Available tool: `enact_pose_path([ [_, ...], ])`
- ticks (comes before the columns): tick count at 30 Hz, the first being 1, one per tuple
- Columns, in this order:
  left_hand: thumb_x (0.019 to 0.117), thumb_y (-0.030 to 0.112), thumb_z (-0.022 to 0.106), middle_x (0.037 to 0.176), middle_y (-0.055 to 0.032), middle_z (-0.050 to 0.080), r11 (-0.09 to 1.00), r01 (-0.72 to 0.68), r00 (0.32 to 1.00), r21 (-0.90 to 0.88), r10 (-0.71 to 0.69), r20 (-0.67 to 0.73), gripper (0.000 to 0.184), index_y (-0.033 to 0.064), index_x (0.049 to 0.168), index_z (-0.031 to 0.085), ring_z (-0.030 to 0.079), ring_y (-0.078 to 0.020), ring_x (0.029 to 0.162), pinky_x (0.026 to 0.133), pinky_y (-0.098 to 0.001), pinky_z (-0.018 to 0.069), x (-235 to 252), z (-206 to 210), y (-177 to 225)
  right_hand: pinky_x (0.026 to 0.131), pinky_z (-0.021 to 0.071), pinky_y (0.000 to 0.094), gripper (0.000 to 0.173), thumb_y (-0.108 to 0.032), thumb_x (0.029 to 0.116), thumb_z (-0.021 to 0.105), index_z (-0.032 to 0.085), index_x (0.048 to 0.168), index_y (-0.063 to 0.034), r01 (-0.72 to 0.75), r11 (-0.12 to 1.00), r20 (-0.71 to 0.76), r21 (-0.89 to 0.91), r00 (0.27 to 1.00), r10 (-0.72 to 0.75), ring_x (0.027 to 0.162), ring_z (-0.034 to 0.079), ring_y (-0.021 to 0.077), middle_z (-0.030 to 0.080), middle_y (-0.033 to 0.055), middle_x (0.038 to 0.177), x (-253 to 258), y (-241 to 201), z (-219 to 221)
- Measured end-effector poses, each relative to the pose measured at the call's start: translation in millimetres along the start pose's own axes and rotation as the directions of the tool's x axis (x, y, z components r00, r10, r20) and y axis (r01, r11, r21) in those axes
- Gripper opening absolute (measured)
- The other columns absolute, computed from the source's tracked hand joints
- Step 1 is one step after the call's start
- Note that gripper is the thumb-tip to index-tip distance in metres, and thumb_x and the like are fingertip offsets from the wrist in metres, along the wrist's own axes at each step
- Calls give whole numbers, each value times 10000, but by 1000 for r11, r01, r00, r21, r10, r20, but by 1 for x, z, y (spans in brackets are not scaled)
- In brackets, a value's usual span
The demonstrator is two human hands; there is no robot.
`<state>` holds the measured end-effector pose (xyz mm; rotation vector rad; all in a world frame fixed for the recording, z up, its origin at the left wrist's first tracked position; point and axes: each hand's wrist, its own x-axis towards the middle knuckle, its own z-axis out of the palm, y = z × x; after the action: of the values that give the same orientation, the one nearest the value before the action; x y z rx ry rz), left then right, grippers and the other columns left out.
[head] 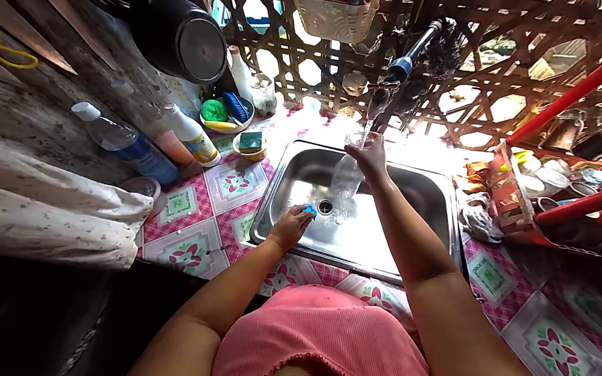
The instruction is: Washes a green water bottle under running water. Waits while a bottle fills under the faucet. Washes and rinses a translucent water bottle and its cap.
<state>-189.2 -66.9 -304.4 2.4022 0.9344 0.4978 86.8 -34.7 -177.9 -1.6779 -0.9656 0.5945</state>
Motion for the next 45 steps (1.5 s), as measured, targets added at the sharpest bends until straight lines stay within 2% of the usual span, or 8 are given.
enact_pose_path([
  [5,1054,267,510,1392,-193,606,1000,-22,1000,8,22,20,345,66,1247,713,551,-336,1332,1159,-435,401,1,1,-2,1039,500,524,887,-270,693,898,462,1413,11,236,891,102,-389,972,-213,1264,576,356,536,248,1397,-18,3,-1],
  [9,1040,249,538,1337,-203,640,998,-70,997,5,70,-32,312,62,1185,742,585,-347,1289,1131,-441,432,-1,5,-4,927,486,637,792,-328,711,875,546,1373,-42,366,604,407,-708,910,-74,1174,601,428,570,248,1338,-23,19,6],
  [13,1025,242,567,1325,-201,646,996,-90,994,20,91,-55,285,56,1134,754,594,-345,1274,1115,-434,447,-3,6,-4,904,465,678,688,-138,672,856,613,1312,-69,512,363,571,-778,818,71,1113,615,462,615,258,1260,-30,55,14],
  [24,972,150,620,1282,-203,663,970,-228,967,80,235,-96,189,17,977,755,614,-367,1231,1100,-478,452,-3,12,-7,884,476,677,257,-51,890,645,689,1136,13,415,-19,356,-910,801,482,1118,620,466,655,241,1198,-48,48,14],
  [27,983,169,610,1292,-198,660,976,-206,975,66,210,-73,206,23,1004,754,607,-360,1245,1108,-466,448,-2,11,-7,855,473,709,442,-154,782,787,682,1192,-25,354,104,363,-929,823,438,1114,617,480,644,244,1236,-34,27,1],
  [30,990,182,606,1319,-202,648,983,-177,982,41,179,-64,221,20,1022,752,600,-360,1267,1139,-503,416,-2,10,-6,919,472,719,826,-326,687,916,559,1376,-42,228,461,407,-858,849,338,1193,593,468,589,263,1329,3,26,-12],
  [34,991,187,602,1327,-208,645,980,-199,976,33,201,-88,226,26,1022,756,597,-372,1269,1134,-485,424,-3,11,-6,1033,455,626,935,-242,683,942,443,1425,34,24,894,320,-447,938,135,1234,568,432,569,301,1326,21,36,-21],
  [45,927,133,650,1297,-211,656,967,-253,956,21,254,-148,147,14,926,736,609,-365,1251,1132,-507,423,-4,11,-4,977,513,558,967,-194,765,895,318,1526,-41,39,995,4,-96,999,-39,1197,600,388,575,246,1353,-28,58,7],
])
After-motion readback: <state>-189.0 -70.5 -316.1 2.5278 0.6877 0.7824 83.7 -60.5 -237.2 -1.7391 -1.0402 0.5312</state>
